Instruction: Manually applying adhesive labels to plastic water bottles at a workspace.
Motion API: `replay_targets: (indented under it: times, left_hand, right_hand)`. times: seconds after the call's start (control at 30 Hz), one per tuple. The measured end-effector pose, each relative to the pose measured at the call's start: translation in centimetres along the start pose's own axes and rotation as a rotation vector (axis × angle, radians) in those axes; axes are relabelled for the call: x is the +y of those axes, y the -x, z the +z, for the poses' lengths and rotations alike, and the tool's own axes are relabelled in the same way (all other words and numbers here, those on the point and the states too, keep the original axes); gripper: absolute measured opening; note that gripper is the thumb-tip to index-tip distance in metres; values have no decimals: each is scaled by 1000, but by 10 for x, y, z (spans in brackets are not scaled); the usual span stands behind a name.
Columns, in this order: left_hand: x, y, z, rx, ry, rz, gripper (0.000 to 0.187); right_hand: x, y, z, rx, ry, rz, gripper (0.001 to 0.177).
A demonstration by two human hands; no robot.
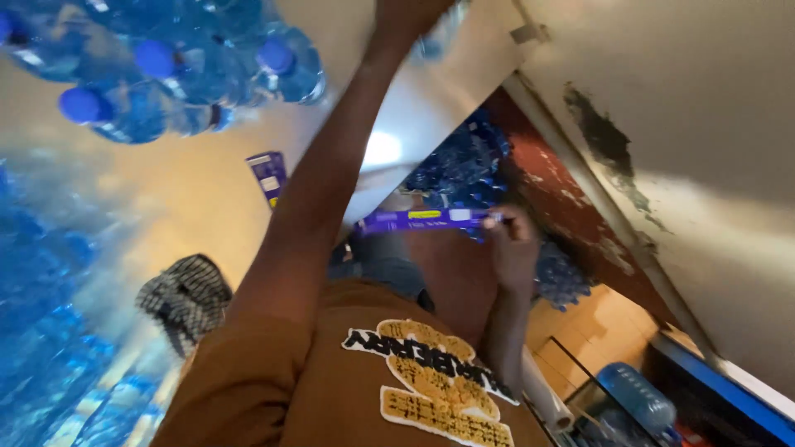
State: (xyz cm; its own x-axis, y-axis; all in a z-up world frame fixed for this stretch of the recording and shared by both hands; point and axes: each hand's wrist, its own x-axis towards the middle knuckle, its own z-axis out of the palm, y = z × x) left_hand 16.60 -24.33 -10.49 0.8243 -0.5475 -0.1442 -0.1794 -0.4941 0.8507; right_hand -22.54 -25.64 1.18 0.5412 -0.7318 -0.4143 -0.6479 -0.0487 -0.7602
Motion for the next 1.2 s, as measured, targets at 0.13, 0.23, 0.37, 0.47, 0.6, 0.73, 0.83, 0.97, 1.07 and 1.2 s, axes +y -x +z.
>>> replay_targets:
  times: [0.13,0.23,0.37,0.47,0.6,0.73,0.83,0.97,1.07,1.2]
  left_hand:
    - [-21,67,-22,-140,-50,-124,73]
    - [-32,126,-33,-246,-2,-290,66]
    - [-64,175,-41,-190,29,-404,78]
    - [-79,210,-58,-115,271,-279,83]
    - [-41,258,-110,-75,1112,-820,70]
    - [-21,326,-118,-384,450,-498,71]
    - [-46,332,-85,30,659,-679,49]
    - [-38,335,-83,388,769,-630,15]
    - [-24,331,-90,417,771,-739,21]
    - [-43,318,-79,347,660,-1003,67]
  right_hand:
    - [15,-27,16,-185,-758,-222,31]
    - [35,-34,64,-126,-935,-75,56]
    - [33,-4,137,-190,-1046,-28,42]
    - [80,-6,189,5,-1107,228,33]
    - [16,14,182,-42,-1177,205,14]
    - [8,17,178,-53,-1065,189,13]
    - [16,11,181,-42,-1018,158,8]
    - [21,6,180,-62,-943,135,11]
    - [34,2,183,-60,-919,145,9]
    - [43,4,190,-17,-917,147,12]
